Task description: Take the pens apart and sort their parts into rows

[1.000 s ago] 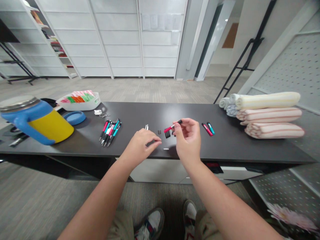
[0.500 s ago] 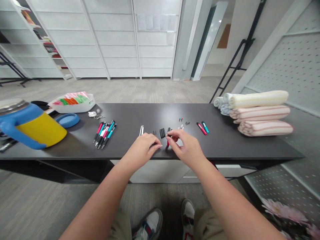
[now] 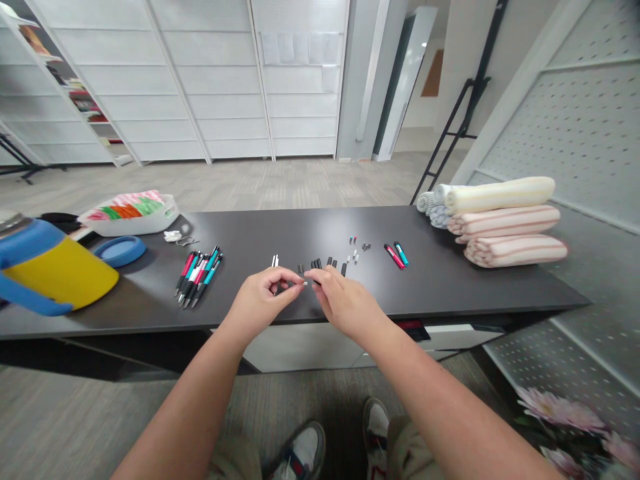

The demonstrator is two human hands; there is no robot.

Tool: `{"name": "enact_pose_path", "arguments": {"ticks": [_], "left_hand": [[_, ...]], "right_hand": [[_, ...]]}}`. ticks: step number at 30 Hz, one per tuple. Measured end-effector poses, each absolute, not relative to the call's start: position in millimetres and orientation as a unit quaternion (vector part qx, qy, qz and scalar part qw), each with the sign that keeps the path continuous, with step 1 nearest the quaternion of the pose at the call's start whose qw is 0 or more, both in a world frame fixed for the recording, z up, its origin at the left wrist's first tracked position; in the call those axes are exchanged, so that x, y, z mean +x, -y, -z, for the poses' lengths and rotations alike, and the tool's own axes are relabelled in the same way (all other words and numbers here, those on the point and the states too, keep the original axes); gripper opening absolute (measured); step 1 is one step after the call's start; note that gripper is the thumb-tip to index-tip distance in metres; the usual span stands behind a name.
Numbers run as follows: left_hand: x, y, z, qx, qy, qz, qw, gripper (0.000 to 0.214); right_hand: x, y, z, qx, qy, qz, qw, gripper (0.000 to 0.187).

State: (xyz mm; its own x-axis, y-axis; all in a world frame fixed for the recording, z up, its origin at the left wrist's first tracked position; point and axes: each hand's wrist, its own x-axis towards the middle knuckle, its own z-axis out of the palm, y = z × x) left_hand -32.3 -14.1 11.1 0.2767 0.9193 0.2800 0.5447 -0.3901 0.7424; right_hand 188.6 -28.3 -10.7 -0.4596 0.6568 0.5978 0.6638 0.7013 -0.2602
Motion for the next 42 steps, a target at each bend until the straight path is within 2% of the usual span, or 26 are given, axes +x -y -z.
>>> {"name": "enact_pose_path", "arguments": {"ticks": [4, 7, 14, 22, 28, 42], "left_hand": [[-33.5, 13.8, -9.1, 0.735, -0.501, -0.361, 0.278, 0.027], [-32.5, 14.5, -8.8, 0.744, -0.497, -0.354, 0.272, 0.026], [-29.8, 16.1, -11.9, 0.782, -0.467, -0.337, 0.237, 0.016], [-25.9, 16.0, -13.6, 0.781, -0.446, -0.317, 0.302, 0.020], [-26.5, 17.4, -12.4, 0.773, -0.450, -0.321, 0.311, 0.040], [-26.2, 19.7, -14.1, 0.797, -0.423, -0.314, 0.296, 0.032]], "right_hand": [[187.6, 26.5, 9.6, -0.429, 0.857, 0.013, 0.285, 0.020], [189.2, 26.5, 9.5, -0.439, 0.855, 0.030, 0.273, 0.016], [190.2, 23.8, 12.5, -0.434, 0.849, 0.004, 0.300, 0.012], [189.3, 23.3, 11.3, -0.436, 0.843, -0.033, 0.314, 0.011], [191.5, 23.5, 11.1, -0.419, 0.851, -0.029, 0.317, 0.012], [191.7, 21.6, 7.6, -0.416, 0.854, -0.054, 0.308, 0.005]]}}
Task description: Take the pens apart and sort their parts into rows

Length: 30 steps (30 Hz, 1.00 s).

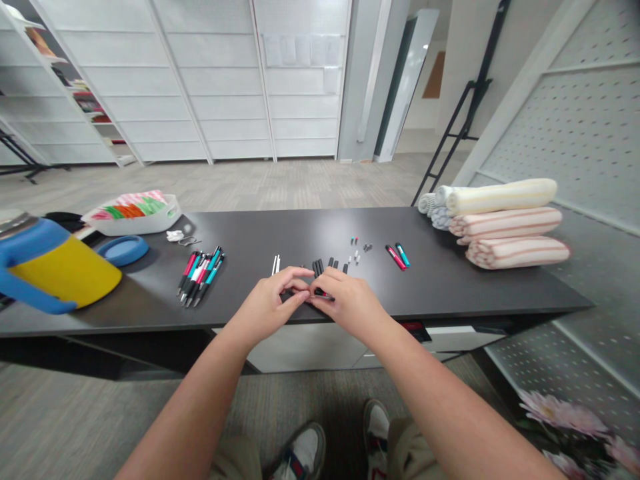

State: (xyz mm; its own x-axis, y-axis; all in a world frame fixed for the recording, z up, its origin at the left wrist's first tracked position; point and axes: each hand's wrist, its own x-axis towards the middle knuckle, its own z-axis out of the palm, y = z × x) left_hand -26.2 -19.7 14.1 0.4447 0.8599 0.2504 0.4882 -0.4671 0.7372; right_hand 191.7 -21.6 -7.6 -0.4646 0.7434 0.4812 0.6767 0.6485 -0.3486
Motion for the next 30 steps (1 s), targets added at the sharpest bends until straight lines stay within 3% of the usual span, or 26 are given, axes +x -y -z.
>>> {"name": "enact_pose_path", "arguments": {"ticks": [9, 13, 16, 21, 30], "left_hand": [[-27.2, 17.8, -10.8, 0.771, -0.452, -0.345, 0.288, 0.028], [-25.5, 18.4, -11.8, 0.759, -0.458, -0.359, 0.292, 0.025], [-24.4, 19.3, -12.4, 0.757, -0.467, -0.356, 0.286, 0.024], [-22.5, 19.9, -12.7, 0.760, -0.478, -0.337, 0.283, 0.024], [-21.3, 20.9, -13.7, 0.763, -0.473, -0.338, 0.282, 0.022]], "right_hand": [[194.1, 21.1, 0.2, -0.397, 0.836, -0.125, 0.358, 0.001], [210.3, 19.0, -17.5, -0.453, 0.800, -0.127, 0.373, 0.002], [233.6, 14.0, -29.4, -0.569, 0.755, -0.075, 0.318, 0.007], [262.6, 4.6, -32.4, -0.714, 0.684, -0.025, 0.147, 0.015], [267.5, -5.6, -19.3, -0.722, 0.680, -0.023, 0.125, 0.024]]}}
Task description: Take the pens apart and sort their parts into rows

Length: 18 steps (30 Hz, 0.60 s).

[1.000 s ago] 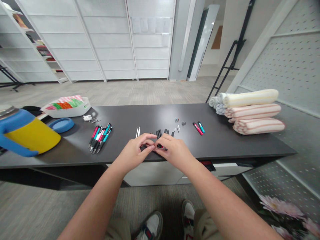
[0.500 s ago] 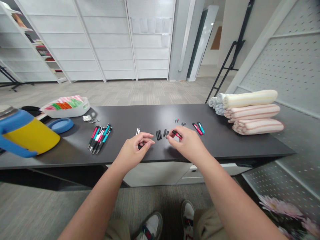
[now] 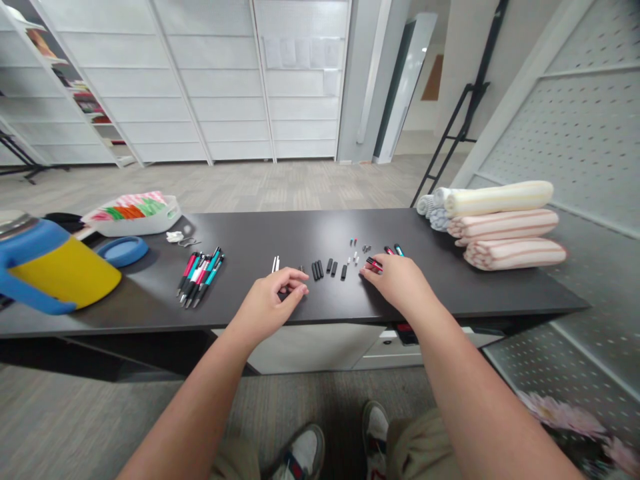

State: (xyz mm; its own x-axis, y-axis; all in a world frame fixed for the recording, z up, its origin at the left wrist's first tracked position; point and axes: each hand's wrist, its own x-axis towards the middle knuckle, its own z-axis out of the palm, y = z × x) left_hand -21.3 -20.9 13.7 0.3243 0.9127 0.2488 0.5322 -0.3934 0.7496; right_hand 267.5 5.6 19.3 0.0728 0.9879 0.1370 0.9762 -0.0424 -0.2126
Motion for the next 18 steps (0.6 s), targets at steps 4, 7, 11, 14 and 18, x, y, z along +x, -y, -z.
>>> {"name": "enact_pose_path", "arguments": {"ticks": [4, 7, 11, 14, 18], "left_hand": [[-20.7, 21.2, -15.2, 0.763, -0.473, -0.339, 0.282, 0.022], [-20.3, 21.1, -15.0, 0.765, -0.468, -0.340, 0.283, 0.021], [-20.4, 20.4, -13.6, 0.769, -0.460, -0.344, 0.279, 0.020], [-20.5, 20.1, -13.2, 0.770, -0.462, -0.341, 0.278, 0.019], [-20.1, 21.2, -14.8, 0.770, -0.466, -0.337, 0.277, 0.019]], "right_hand": [[268.9, -9.9, -14.1, -0.723, 0.678, -0.014, 0.133, 0.028], [267.2, -12.8, -13.1, -0.724, 0.676, -0.010, 0.137, 0.029], [263.7, -16.3, -13.0, -0.730, 0.669, -0.012, 0.139, 0.029], [262.0, -18.7, -12.6, -0.734, 0.666, -0.007, 0.137, 0.030], [260.0, -21.0, -12.4, -0.738, 0.663, -0.002, 0.126, 0.032]]}}
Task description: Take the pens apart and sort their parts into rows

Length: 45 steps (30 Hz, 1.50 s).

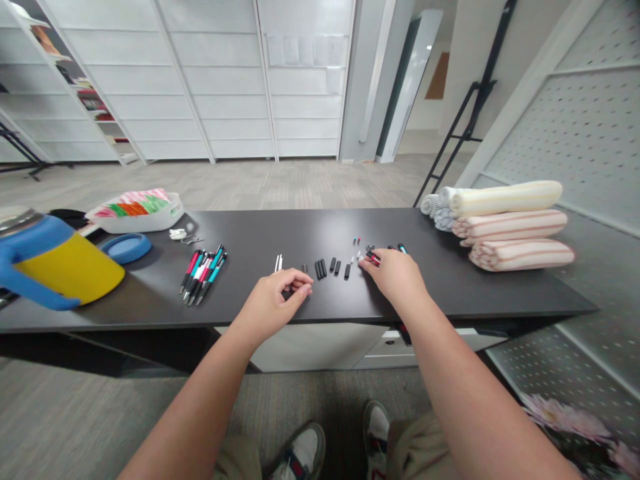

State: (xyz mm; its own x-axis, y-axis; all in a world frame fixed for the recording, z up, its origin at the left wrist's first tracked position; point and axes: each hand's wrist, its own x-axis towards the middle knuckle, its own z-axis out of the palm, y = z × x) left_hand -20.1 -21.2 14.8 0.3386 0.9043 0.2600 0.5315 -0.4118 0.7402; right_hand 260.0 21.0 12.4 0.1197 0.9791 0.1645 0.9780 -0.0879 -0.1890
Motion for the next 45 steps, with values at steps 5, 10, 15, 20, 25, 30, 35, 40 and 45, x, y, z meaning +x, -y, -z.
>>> {"name": "enact_pose_path", "arguments": {"ticks": [5, 10, 15, 20, 25, 30, 35, 40, 45], "left_hand": [[-19.3, 22.0, -16.9, 0.771, -0.465, -0.336, 0.277, 0.018], [-19.5, 21.5, -15.8, 0.775, -0.460, -0.338, 0.271, 0.017], [-20.2, 21.5, -14.6, 0.777, -0.458, -0.339, 0.266, 0.016], [-20.9, 21.9, -14.6, 0.781, -0.456, -0.343, 0.256, 0.016], [-21.2, 22.4, -14.3, 0.775, -0.454, -0.354, 0.262, 0.015], [-21.8, 22.5, -13.8, 0.774, -0.453, -0.355, 0.263, 0.015], [-23.1, 22.8, -13.3, 0.776, -0.457, -0.352, 0.255, 0.017], [-23.8, 23.5, -13.1, 0.774, -0.455, -0.353, 0.262, 0.015], [-23.8, 23.1, -11.5, 0.771, -0.449, -0.359, 0.274, 0.015]], "right_hand": [[258.1, -22.9, -12.8, -0.740, 0.660, -0.003, 0.130, 0.031], [257.4, -23.9, -14.0, -0.740, 0.660, -0.010, 0.128, 0.030], [256.1, -23.3, -14.3, -0.742, 0.657, -0.004, 0.132, 0.031], [257.6, -18.8, -10.4, -0.737, 0.655, 0.006, 0.169, 0.025], [251.5, -4.5, -12.0, -0.701, 0.652, 0.025, 0.289, 0.038], [217.7, 16.1, -15.2, -0.545, 0.738, -0.046, 0.396, 0.031], [187.1, 26.6, -11.9, -0.435, 0.788, -0.126, 0.418, 0.027], [216.9, 12.1, -17.4, -0.510, 0.738, -0.112, 0.427, 0.030], [302.0, -11.4, -14.5, -0.665, 0.577, -0.027, 0.474, 0.041]]}}
